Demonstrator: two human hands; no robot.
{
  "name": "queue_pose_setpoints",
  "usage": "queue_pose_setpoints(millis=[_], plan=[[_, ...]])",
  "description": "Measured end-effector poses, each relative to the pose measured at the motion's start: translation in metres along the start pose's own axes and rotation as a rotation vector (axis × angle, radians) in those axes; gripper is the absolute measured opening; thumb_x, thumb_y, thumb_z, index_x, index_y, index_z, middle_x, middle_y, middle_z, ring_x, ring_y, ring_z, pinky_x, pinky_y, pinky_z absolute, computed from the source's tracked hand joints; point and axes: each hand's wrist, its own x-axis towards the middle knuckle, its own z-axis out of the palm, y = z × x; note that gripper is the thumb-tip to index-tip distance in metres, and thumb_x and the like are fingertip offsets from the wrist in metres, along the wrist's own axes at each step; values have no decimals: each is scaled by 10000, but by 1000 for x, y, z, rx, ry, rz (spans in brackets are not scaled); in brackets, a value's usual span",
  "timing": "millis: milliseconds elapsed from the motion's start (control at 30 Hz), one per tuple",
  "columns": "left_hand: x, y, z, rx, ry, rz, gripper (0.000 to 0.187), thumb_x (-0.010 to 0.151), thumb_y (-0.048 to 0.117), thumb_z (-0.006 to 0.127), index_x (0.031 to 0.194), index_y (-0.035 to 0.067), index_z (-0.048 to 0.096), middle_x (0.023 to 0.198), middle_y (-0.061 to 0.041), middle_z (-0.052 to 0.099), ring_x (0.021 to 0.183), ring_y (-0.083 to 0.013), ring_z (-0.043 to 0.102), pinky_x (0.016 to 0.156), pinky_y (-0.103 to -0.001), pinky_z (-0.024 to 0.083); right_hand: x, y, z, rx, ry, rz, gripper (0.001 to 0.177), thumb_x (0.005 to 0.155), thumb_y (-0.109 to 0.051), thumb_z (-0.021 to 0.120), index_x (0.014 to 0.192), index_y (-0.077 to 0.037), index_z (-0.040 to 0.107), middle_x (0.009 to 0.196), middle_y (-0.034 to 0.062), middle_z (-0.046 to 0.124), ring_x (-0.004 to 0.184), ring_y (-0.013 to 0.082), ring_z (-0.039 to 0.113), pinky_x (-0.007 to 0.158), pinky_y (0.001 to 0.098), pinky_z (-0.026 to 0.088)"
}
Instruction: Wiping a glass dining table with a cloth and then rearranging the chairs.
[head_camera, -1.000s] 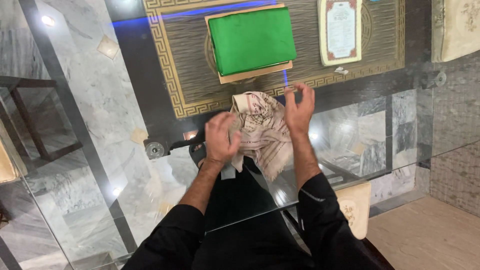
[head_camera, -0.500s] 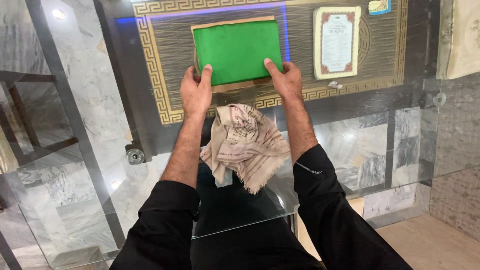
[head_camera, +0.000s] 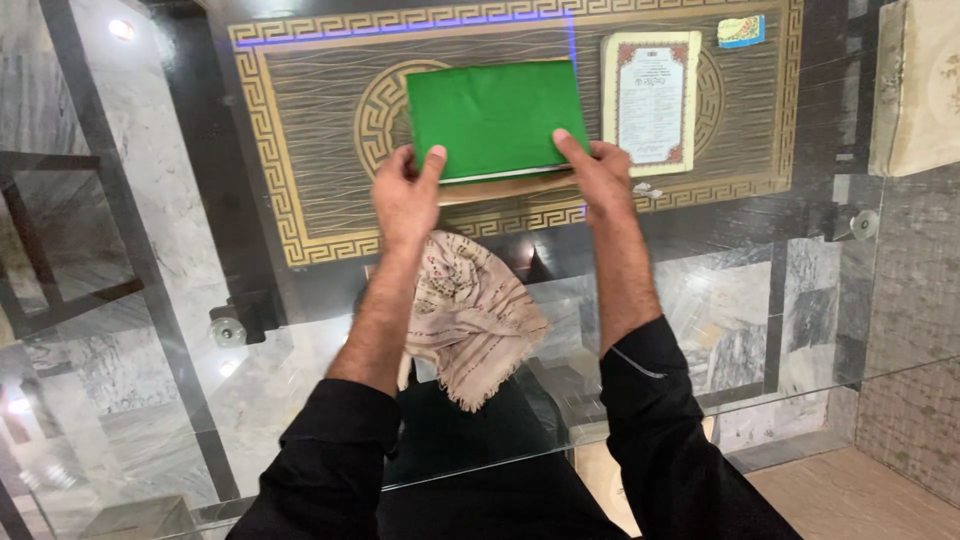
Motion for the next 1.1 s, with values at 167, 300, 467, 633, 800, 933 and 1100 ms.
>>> queue_pose_setpoints(millis=[167, 300, 467, 633, 800, 933, 1100], plan=[[-23, 25, 76, 88, 37, 73, 430, 876, 421, 773, 1033, 21, 754, 755, -96, 665, 669, -217, 599, 632, -374, 493, 28, 15, -76, 38, 38, 5, 620, 808, -441, 857, 1155, 49, 703, 1103, 145, 737, 1033, 212, 663, 938, 362, 510], [-32, 40, 132, 114, -6, 139, 471, 869, 489, 752, 1010, 40, 759, 818, -131, 683, 780, -299, 653, 720, -432, 513, 42, 17, -127, 54, 143, 12, 674, 831, -466, 815, 1235, 61, 702, 1174, 152, 738, 1065, 235, 682, 961, 412, 535], [-33, 26, 187, 115, -98, 177, 491, 857, 485, 752, 1075, 46, 726, 917, -140, 676, 877, -306, 655, 787, -433, 527, 68, 32, -168, 17, 280, 85, 729, 839, -494, 805, 1335, -6, 587, 1290, 144, 677, 1195, 240, 625, 1013, 474, 486], [-43, 29, 202, 149, -195, 154, 485, 856, 441, 758, 1123, 40, 701, 937, -138, 652, 889, -306, 638, 800, -435, 528, 60, 17, -178, 3, 334, 171, 707, 839, -520, 739, 1370, -84, 573, 1368, 117, 622, 1295, 270, 553, 1013, 553, 429], [-49, 26, 188, 75, -237, 165, 553, 834, 348, 759, 1269, 24, 648, 987, -137, 638, 876, -282, 646, 792, -413, 551, 74, 57, -183, 52, 246, 61, 652, 894, -498, 755, 1373, -82, 601, 1382, 114, 628, 1303, 253, 550, 1097, 495, 401], [-65, 24, 145, 130, -298, 235, 571, 898, 340, 757, 1340, 15, 599, 1024, -147, 657, 897, -263, 661, 825, -408, 550, 29, 68, -148, 17, 317, -219, 549, 934, -416, 754, 1308, -32, 637, 1297, 151, 666, 1216, 280, 619, 1092, 468, 496], [-123, 20, 36, 473, -80, 828, 157, 921, 120, 754, 1076, 94, 753, 1087, -49, 683, 1021, -253, 639, 929, -422, 458, -112, 71, -45, -347, 198, -836, 214, 1046, -139, 658, 1239, -48, 650, 1185, 138, 669, 1149, 306, 615, 1019, 469, 506]])
